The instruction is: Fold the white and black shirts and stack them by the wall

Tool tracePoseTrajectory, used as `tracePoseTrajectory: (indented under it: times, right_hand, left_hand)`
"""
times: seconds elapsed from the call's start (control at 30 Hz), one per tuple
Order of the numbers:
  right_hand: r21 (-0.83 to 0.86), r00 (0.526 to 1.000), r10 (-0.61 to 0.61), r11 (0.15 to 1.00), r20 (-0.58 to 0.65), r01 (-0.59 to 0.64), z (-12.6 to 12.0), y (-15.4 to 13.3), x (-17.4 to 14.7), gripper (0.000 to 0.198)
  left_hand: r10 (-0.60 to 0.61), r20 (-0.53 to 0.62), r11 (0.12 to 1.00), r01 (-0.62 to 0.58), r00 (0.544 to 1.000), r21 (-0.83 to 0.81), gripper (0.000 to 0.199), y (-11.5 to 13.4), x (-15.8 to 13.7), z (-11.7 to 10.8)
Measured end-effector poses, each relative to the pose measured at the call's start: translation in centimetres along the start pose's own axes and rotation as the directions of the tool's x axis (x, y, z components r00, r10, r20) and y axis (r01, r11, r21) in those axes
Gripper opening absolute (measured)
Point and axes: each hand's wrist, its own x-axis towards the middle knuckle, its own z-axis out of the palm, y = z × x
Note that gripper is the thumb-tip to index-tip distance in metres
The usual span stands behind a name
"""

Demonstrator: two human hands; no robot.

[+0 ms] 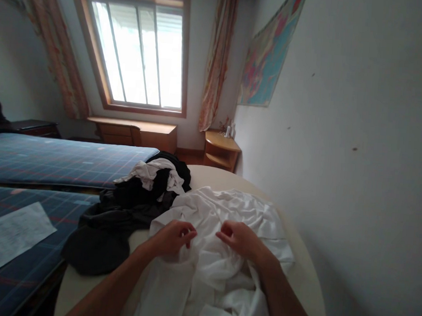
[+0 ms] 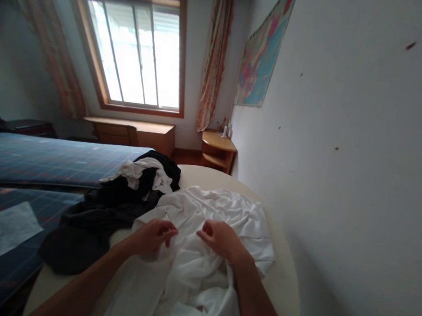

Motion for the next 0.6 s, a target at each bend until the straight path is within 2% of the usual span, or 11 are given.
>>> tracePoseTrajectory:
  times: [0.03,0.1,0.13,0.17,0.23,0.33,0.4,0.47,0.53,0.6]
  right_hand:
    - [-0.033,0.995,-0.036,0.999,-0.095,0.033,0.4,0.3,0.3,0.028]
    - [-0.079,0.982,-0.093,0.994,-0.162,0.081,1.1,1.0,0.8,0.039]
    - [-0.089,0.986,-0.103,0.992,-0.133,0.092,1.3,1.2,0.8,0.047]
    - [-0.093,0.992,-0.099,0.991,-0.084,0.091,1.4,1.4,0.8,0.051]
    - [-0.084,0.998,-0.066,0.994,0.008,0.067,1.3,1.5,0.6,0.053]
    - [-0.030,0.995,0.014,0.999,0.101,-0.011,0.7,0.9,0.0,0.041]
    - [0.043,0.973,0.058,0.997,0.224,-0.070,0.3,0.4,-0.3,0.026]
    - [0.108,0.950,0.055,0.990,0.307,-0.093,0.1,0.2,-0.4,0.025]
    - [0.140,0.961,0.035,0.987,0.273,-0.076,0.1,0.3,-0.2,0.030]
    - [0.097,0.989,0.052,0.993,0.137,-0.066,0.0,0.8,0.1,0.029]
  left_hand:
    - [0.000,-0.162,0.999,0.008,0.987,0.053,0.029,-0.5,0.3,-0.1]
    - [0.041,-0.443,0.981,0.048,0.896,0.188,0.027,-1.7,0.8,-0.2]
    - [0.052,-0.513,0.968,0.082,0.857,0.235,0.030,-2.3,0.9,-0.3]
    - [0.043,-0.540,0.959,0.117,0.840,0.260,0.035,-2.9,1.1,-0.2]
    - [-0.010,-0.512,0.949,0.170,0.859,0.266,0.046,-3.7,1.2,0.0]
    - [-0.108,-0.410,0.953,0.212,0.906,0.217,0.055,-3.8,1.1,0.3]
    - [-0.160,-0.323,0.961,0.222,0.933,0.165,0.056,-3.5,1.0,0.5]
    - [-0.166,-0.258,0.969,0.206,0.952,0.136,0.053,-3.0,0.9,0.7]
    - [-0.117,-0.243,0.974,0.159,0.963,0.160,0.044,-2.6,0.8,0.8]
    - [-0.052,-0.248,0.973,0.105,0.967,0.207,0.033,-2.4,0.7,0.8]
